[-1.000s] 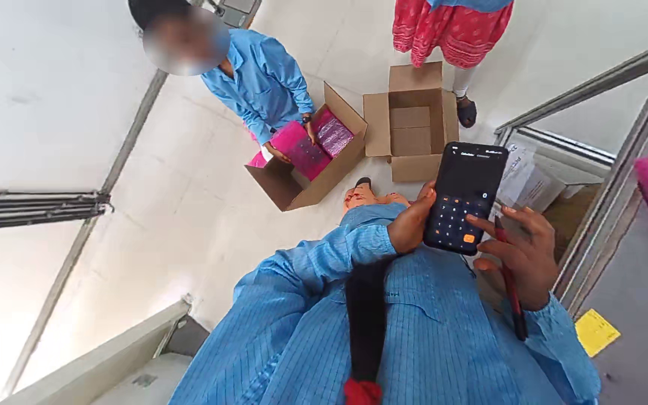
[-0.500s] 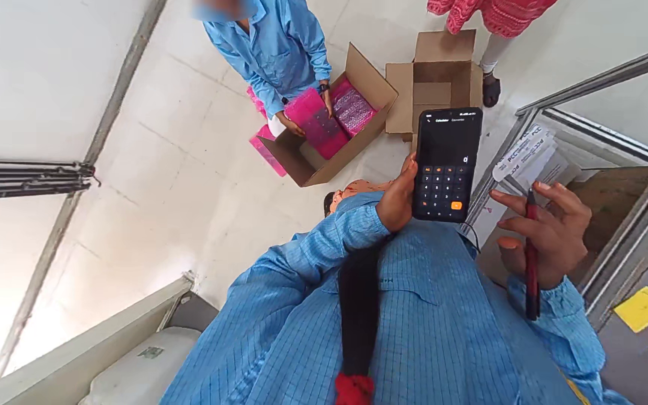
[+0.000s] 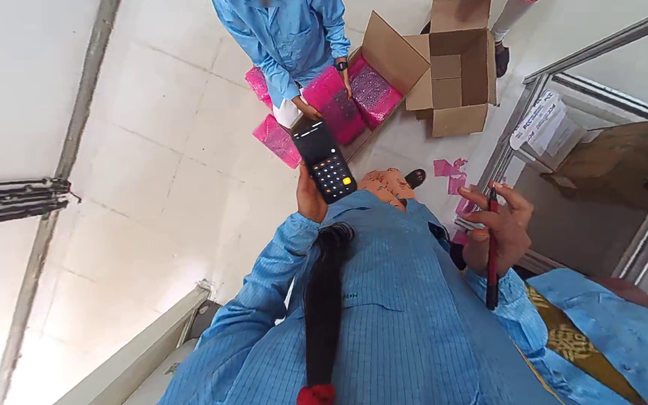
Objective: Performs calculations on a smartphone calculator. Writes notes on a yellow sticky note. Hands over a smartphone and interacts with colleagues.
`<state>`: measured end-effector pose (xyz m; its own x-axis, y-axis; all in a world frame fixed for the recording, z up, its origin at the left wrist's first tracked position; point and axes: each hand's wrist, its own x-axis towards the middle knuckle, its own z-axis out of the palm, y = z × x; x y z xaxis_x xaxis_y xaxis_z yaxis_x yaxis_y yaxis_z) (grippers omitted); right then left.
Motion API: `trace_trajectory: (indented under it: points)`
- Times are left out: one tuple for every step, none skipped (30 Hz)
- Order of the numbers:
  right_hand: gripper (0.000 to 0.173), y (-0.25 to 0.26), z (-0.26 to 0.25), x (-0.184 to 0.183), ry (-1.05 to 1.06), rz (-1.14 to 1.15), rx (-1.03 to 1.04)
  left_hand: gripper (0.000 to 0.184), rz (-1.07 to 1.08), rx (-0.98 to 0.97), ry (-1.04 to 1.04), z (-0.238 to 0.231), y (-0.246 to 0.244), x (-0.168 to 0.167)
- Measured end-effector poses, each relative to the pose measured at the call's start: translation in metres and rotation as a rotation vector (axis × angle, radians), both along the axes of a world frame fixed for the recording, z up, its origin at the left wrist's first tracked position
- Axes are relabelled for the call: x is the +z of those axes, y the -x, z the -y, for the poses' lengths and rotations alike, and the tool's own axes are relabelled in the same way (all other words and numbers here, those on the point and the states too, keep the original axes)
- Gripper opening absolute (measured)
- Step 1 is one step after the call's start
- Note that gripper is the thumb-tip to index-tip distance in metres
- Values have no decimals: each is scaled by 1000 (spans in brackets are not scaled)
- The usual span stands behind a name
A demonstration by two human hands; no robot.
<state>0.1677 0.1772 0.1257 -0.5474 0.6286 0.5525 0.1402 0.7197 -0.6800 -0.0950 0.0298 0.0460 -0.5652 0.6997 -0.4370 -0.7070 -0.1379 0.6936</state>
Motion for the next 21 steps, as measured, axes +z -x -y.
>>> trace_trajectory:
  points:
    - [40, 3, 7, 3, 11, 9, -5, 56, -1, 18, 14, 9, 10, -4]
    - [40, 6, 13, 6, 24, 12, -10, 57, -4, 28, 30, 17, 19, -8]
    - [40, 8, 18, 6, 36, 9, -11, 58, -10, 33, 40, 24, 25, -13]
    - [40, 10, 23, 6, 48, 14, -7, 59, -10, 36, 41, 31, 29, -17]
    - [40, 12, 26, 6, 48, 17, 2, 59, -10, 43, 34, 35, 32, -18]
    - [40, 16, 29, 5, 40, 15, 16, 59, -5, 56, 20, 37, 33, -17]
    - [40, 20, 30, 5, 34, 12, 31, 59, -2, 76, 3, 39, 33, -15]
    - [40, 24, 33, 6, 28, 7, 45, 58, -3, 94, -12, 41, 31, -13]
    - [39, 28, 35, 6, 26, -7, 58, 59, -2, 113, -29, 43, 30, -12]
    - [39, 31, 38, 7, 27, -20, 64, 59, -3, 131, -41, 45, 28, -11]
    - [39, 33, 40, 7, 28, -28, 63, 60, -1, 153, -49, 46, 26, -10]
    - [40, 33, 42, 7, 34, -29, 54, 60, 0, 173, -55, 48, 25, -10]
    - [39, 32, 43, 8, 39, -24, 37, 60, 2, 193, -59, 49, 24, -9]
    - [38, 30, 43, 8, 49, -13, 12, 60, 6, 217, -60, 50, 23, -8]
    - [36, 28, 41, 9, 70, 1, -22, 60, 7, 236, -59, 50, 23, -6]
    - [36, 26, 40, 11, 109, 14, -60, 60, 3, 245, -61, 52, 23, -4]
    - [36, 24, 38, 12, 165, 27, -97, 61, -4, 253, -66, 54, 24, -2]
    - [35, 23, 36, 14, 232, 64, -118, 61, -10, 256, -77, 57, 25, -1]
    - [32, 23, 34, 17, 292, 129, -111, 62, -18, 262, -87, 60, 26, 1]
    - [32, 22, 32, 19, 336, 198, -80, 61, -28, 273, -97, 64, 27, 3]
    - [34, 22, 30, 18, 350, 264, -38, 62, -38, 289, -107, 68, 28, 4]
